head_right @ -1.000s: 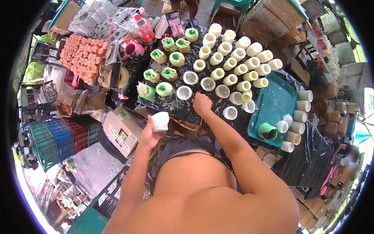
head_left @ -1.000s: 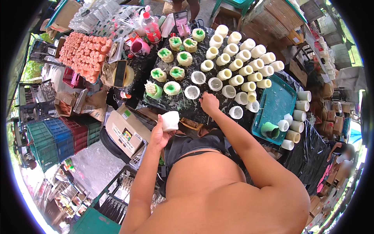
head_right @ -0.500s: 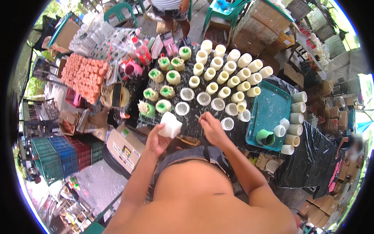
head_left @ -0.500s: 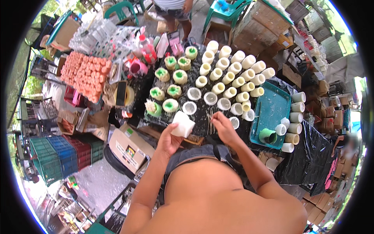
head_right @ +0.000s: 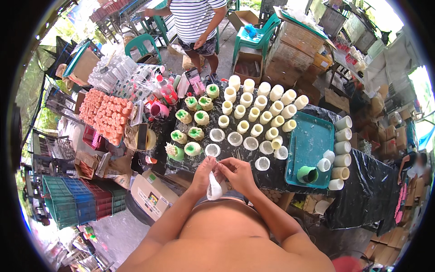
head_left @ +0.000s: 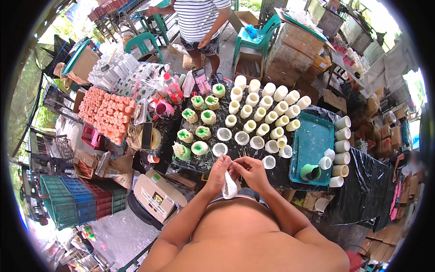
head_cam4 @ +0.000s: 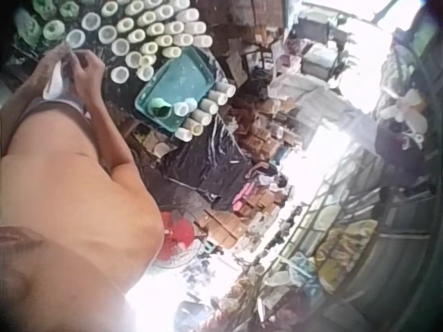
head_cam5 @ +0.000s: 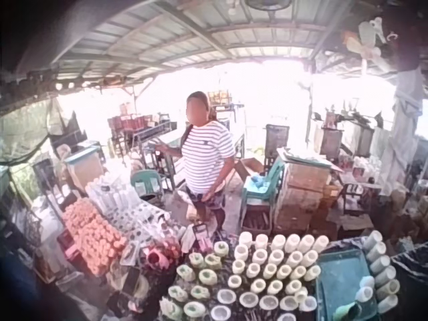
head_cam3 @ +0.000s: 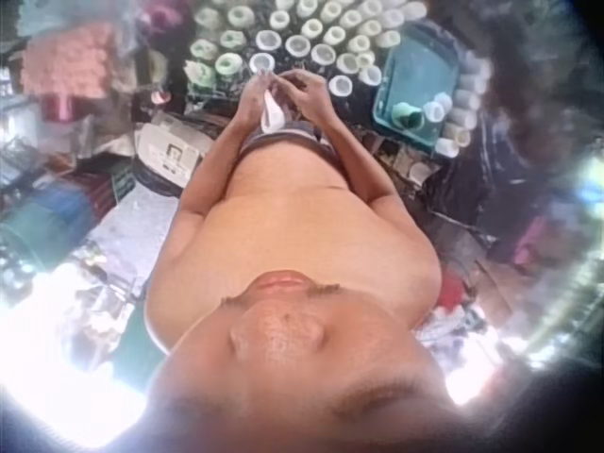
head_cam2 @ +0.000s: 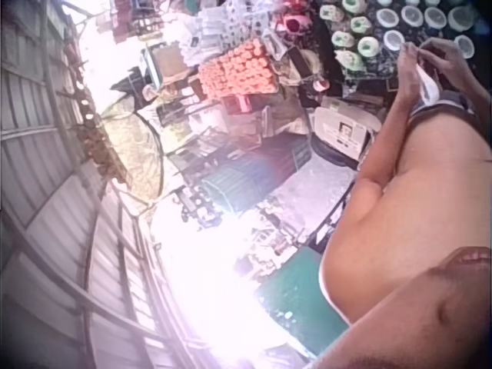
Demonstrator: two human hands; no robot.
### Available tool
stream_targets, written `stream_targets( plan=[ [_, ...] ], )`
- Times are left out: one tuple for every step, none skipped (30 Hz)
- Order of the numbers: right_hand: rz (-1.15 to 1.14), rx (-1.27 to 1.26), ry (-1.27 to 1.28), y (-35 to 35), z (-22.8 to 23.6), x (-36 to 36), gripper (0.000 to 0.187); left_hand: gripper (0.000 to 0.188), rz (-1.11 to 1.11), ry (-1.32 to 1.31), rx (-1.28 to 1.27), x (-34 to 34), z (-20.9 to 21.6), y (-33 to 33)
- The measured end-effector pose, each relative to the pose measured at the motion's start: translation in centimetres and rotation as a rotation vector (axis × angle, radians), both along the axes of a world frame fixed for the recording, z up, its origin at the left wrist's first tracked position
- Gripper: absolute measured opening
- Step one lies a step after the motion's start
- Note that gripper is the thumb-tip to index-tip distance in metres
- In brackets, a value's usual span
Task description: The person inserts wicks into small white cylindrical candle molds arranged on a table. They repeatedly pick up a mold, insert a wick, and place the mold back in the tray. The person works continuously at a cluttered outdoor market stall.
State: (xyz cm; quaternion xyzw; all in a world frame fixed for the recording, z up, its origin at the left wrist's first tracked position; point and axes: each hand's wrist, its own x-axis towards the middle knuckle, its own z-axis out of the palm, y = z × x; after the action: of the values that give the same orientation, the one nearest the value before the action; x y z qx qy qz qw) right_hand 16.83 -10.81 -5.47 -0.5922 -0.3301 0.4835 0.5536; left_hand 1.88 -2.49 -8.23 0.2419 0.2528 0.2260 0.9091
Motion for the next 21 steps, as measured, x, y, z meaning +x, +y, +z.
stream_targets(
  plan=[
    [-0.020,0.014,-0.089,-0.1,0.2,-0.1,0.015,0.022,0.021,-0.013,-0.027,0.3,0.0,-0.1],
    [-0.048,0.007,-0.165,-0.2,0.5,-0.1,0.014,0.019,0.043,-0.025,-0.054,0.5,0.0,-0.2],
    [-0.074,0.001,-0.241,-0.4,1.1,-0.1,0.015,0.020,0.034,0.023,0.011,0.7,0.0,-0.3],
    [-0.097,-0.004,-0.317,-0.3,1.8,-0.1,0.015,0.021,0.029,0.072,0.077,0.9,0.2,-0.3],
    [-0.091,-0.013,-0.336,-0.3,1.9,-0.1,0.014,0.022,0.025,0.121,0.142,0.9,0.2,-0.3],
    [-0.083,-0.022,-0.354,-0.3,2.0,0.1,0.014,0.023,0.003,0.141,0.201,0.8,0.1,-0.2],
    [-0.072,-0.031,-0.373,-0.2,2.2,0.2,0.013,0.023,0.002,0.150,0.201,0.8,0.2,-0.1],
    [-0.048,-0.044,-0.389,-0.1,2.9,0.3,0.014,0.023,0.002,0.158,0.200,0.8,0.4,0.0],
    [-0.016,-0.035,-0.424,0.2,3.2,0.3,0.014,0.023,0.003,0.167,0.199,0.8,0.5,0.2],
    [0.016,-0.026,-0.460,0.4,3.6,0.4,0.014,0.019,-0.016,0.166,0.193,0.7,0.5,0.4],
    [0.049,-0.017,-0.496,0.5,3.7,0.4,0.014,0.019,-0.019,0.164,0.194,0.5,0.0,0.6],
    [0.072,-0.004,-0.498,0.7,3.2,0.3,0.016,0.019,-0.021,0.162,0.195,0.2,-0.9,0.9],
    [0.100,-0.008,-0.529,1.1,3.5,0.3,0.017,0.019,-0.021,0.158,0.196,0.0,-1.0,1.2],
    [0.130,-0.010,-0.559,1.5,4.1,0.2,0.018,0.016,0.046,0.182,0.101,-0.1,-1.1,1.3],
    [0.161,-0.012,-0.590,2.0,4.5,0.2,0.019,0.016,0.086,0.202,0.076,-0.6,-1.3,1.8],
    [0.163,0.034,-0.705,2.5,4.1,0.5,0.023,0.015,0.120,0.220,0.047,-1.0,-1.9,2.6],
    [0.150,0.077,-0.746,3.3,4.3,0.6,0.023,0.015,0.163,0.236,0.016,-1.5,-2.6,3.2],
    [0.165,0.067,-0.714,4.2,5.0,0.7,0.024,0.013,0.227,0.265,-0.049,-2.0,-3.2,3.9],
    [0.180,0.059,-0.682,5.2,5.8,0.8,0.024,0.014,0.272,0.346,-0.025,-2.6,-5.1,4.5],
    [0.209,0.052,-0.666,6.3,6.5,1.2,0.024,0.014,0.284,0.389,-0.073,-2.9,-4.3,4.9],
    [0.243,0.037,-0.665,7.4,6.7,1.5,0.027,0.015,0.298,0.431,-0.123,-3.4,-3.4,5.3]
  ],
)
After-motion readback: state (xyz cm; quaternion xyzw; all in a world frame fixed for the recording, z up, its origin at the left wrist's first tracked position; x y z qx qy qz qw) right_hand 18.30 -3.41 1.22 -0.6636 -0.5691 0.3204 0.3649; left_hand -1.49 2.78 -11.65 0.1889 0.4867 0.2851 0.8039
